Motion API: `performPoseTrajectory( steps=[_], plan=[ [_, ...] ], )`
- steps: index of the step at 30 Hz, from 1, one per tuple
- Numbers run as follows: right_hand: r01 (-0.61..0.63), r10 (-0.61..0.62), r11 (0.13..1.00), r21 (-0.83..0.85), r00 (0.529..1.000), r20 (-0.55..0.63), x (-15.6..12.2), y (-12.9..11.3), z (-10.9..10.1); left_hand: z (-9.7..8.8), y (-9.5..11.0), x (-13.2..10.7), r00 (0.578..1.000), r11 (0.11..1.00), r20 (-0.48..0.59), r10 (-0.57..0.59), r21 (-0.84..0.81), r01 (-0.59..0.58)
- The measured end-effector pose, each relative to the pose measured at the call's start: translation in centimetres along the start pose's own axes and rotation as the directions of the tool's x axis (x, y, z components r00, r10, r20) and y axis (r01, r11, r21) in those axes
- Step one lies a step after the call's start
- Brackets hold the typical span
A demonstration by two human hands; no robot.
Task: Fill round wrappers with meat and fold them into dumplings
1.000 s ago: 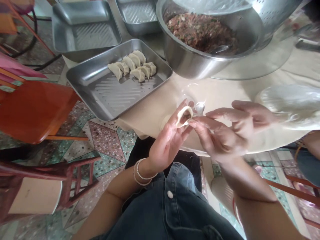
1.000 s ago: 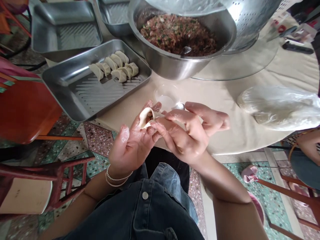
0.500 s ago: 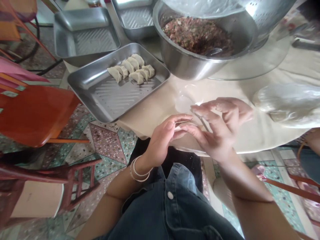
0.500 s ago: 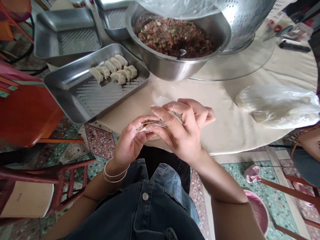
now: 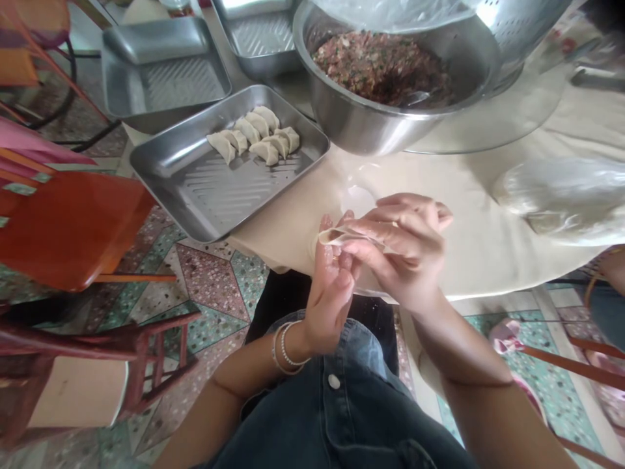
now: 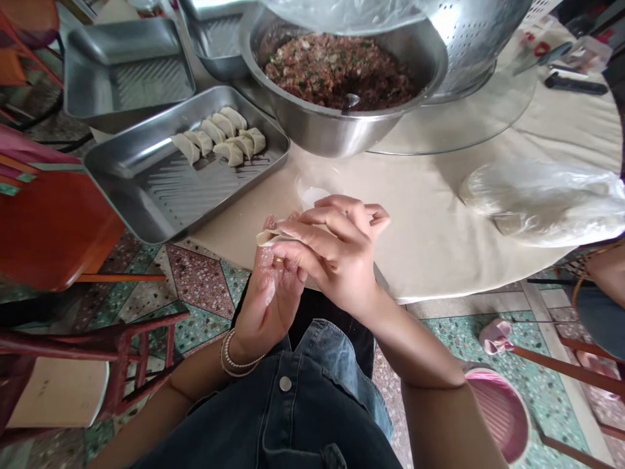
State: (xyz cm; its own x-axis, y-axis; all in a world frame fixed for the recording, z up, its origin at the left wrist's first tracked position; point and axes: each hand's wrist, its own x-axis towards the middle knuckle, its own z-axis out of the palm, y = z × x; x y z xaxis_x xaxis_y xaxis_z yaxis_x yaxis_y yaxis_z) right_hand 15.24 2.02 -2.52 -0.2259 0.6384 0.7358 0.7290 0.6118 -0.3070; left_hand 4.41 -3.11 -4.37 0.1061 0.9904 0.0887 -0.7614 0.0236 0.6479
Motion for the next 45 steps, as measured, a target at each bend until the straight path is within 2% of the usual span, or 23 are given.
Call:
performPoseTrajectory(
  steps=[2, 4, 9, 16, 19, 22, 26, 32, 37, 40, 45],
  plan=[
    [0.001, -0.002, 1.000, 0.030, 0.999, 0.048, 0.0, 0.0, 0.0, -0.3, 0.2, 0.2, 1.000, 1.000, 0.013, -0.011, 0.024, 0.011],
    [0.004, -0.005, 1.000, 0.031, 0.999, 0.048, 0.0, 0.0, -0.1, -0.9, 0.2, 0.4, 0.999, 0.998, 0.034, -0.016, 0.068, 0.013],
    [0.023, -0.025, 0.999, 0.033, 0.998, 0.055, 0.0, 0.0, -0.5, -2.1, -0.2, 0.9, 0.988, 0.983, 0.146, 0.053, 0.168, -0.078],
    [0.042, -0.046, 0.998, 0.048, 0.996, 0.080, 0.6, 0.1, -1.0, -2.2, 0.1, 1.5, 0.966, 0.950, 0.216, 0.143, 0.243, -0.195],
    [0.030, -0.032, 0.999, 0.032, 0.996, 0.080, 0.9, 0.4, -1.0, -2.4, 0.2, 1.6, 0.964, 0.943, 0.235, 0.127, 0.272, -0.190],
    [0.058, -0.059, 0.998, 0.020, 0.993, 0.100, 1.0, 0.7, -1.0, -2.6, 0.4, 1.6, 0.971, 0.944, 0.220, 0.096, 0.289, -0.159],
    [0.070, -0.079, 0.994, 0.085, 0.991, 0.105, 0.9, 1.1, -0.8, -2.7, 0.6, 1.7, 0.982, 0.941, 0.179, 0.052, 0.321, -0.108],
    [0.065, -0.092, 0.975, 0.211, 0.988, 0.121, 0.7, 1.3, -0.8, -3.1, 1.5, 2.2, 0.997, 0.834, 0.077, -0.003, 0.550, -0.040],
    [0.018, -0.055, 0.974, 0.226, 0.986, 0.158, 0.9, 0.9, -0.9, -3.2, 2.0, 2.0, 0.999, 0.802, 0.028, -0.035, 0.597, 0.011],
    [0.037, -0.081, 0.972, 0.233, 0.981, 0.179, 1.1, 0.5, -1.1, -3.3, 1.8, 1.8, 0.999, 0.796, 0.034, 0.000, 0.605, -0.020],
    [0.078, -0.117, 0.984, 0.163, 0.963, 0.243, 1.2, -0.5, -1.4, -3.1, 1.7, 2.2, 0.982, 0.765, 0.145, 0.124, 0.616, -0.187]
  ],
)
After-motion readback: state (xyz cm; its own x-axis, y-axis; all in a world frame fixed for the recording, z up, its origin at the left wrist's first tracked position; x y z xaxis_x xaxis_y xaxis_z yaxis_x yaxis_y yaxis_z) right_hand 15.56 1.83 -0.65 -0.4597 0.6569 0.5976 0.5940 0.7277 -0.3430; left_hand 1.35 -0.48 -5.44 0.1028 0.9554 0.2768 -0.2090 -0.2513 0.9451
